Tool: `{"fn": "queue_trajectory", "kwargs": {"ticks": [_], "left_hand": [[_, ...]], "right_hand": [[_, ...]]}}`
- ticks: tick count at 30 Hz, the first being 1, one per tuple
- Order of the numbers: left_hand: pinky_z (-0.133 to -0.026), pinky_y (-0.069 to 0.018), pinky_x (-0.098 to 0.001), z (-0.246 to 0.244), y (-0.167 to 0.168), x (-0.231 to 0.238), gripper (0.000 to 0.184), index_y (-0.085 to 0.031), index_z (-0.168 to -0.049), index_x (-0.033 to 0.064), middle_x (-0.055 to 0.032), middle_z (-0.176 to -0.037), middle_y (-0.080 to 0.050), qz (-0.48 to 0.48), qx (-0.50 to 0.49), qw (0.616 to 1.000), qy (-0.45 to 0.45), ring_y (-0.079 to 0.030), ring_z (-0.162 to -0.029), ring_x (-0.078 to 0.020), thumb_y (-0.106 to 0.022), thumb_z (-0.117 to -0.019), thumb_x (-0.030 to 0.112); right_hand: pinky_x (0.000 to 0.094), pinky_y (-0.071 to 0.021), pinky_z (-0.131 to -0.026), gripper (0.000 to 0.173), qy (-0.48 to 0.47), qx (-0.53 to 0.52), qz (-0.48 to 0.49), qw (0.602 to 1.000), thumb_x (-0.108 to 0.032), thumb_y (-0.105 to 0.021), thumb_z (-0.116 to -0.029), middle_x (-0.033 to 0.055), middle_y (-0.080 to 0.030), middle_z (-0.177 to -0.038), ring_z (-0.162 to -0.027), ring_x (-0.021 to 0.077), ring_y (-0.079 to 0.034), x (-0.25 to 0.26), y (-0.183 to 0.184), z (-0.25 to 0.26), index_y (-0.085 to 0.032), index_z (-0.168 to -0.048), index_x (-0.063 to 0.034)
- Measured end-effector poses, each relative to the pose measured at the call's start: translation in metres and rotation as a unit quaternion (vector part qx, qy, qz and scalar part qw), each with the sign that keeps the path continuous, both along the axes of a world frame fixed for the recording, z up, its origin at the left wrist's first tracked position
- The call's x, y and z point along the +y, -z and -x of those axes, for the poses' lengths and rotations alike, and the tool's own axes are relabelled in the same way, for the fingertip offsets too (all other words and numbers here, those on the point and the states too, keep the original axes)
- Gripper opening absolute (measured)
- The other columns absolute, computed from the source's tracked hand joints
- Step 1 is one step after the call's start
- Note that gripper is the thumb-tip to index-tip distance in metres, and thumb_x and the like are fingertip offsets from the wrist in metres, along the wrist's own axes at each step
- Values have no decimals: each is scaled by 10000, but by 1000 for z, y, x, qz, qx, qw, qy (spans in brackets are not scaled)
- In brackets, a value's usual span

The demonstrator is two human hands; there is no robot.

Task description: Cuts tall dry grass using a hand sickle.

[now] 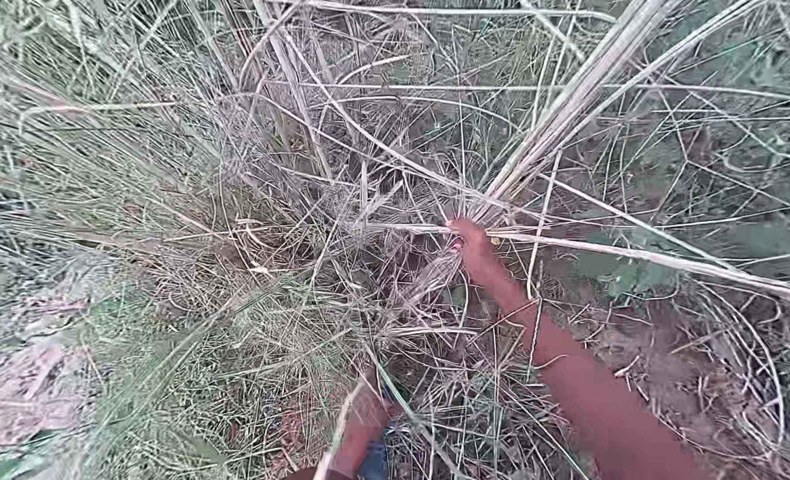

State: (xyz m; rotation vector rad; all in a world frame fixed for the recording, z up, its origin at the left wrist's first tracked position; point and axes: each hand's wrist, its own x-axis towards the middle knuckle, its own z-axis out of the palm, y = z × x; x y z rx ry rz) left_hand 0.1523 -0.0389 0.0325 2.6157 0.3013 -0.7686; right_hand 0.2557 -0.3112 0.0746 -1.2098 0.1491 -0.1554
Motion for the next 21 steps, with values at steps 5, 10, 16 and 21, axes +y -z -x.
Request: {"fn": "queue_trajectory", "kwargs": {"ticks": [5,10,16,21], "left_hand": [[-1093,-442,-530,-8,2,-20,567,-464,-1419,-132,-327,-1311,-607,-25,-6,1000,11,-596,-1252,-428,-672,-957,123],[-867,-523,-505,-97,-46,10,311,-586,-1251,-103,-254,-1081,-647,-13,52,994,91,-651,-931,-322,-583,-1016,100],[-1053,-454,-541,27,6,-15,471,-526,-1383,-111,-325,-1245,-633,26,-54,996,-59,-618,-1180,-430,-610,-990,134],[-1118,-402,-544,-22,-12,3,446,-549,-1351,-128,-338,-1341,-586,-77,98,989,73,-560,-1292,-451,-581,-1031,180]], "right_hand": [[172,-475,-594,385,90,-56,-136,985,-23,-281,-1035,-94,-555,-603,-549,-5,-519,12,19,5,-575,-810,-128],[173,-478,-597,305,76,-48,-104,990,-87,-332,-1058,-98,-560,-657,-570,-6,-521,33,-4,-10,-612,-941,-110],[195,-508,-613,315,49,-23,-104,993,-34,-322,-1025,-87,-583,-637,-574,10,-554,16,30,21,-591,-872,-91],[138,-470,-552,465,128,-46,-198,971,1,-246,-948,-117,-593,-584,-529,-32,-540,18,33,24,-599,-704,-178]]}}
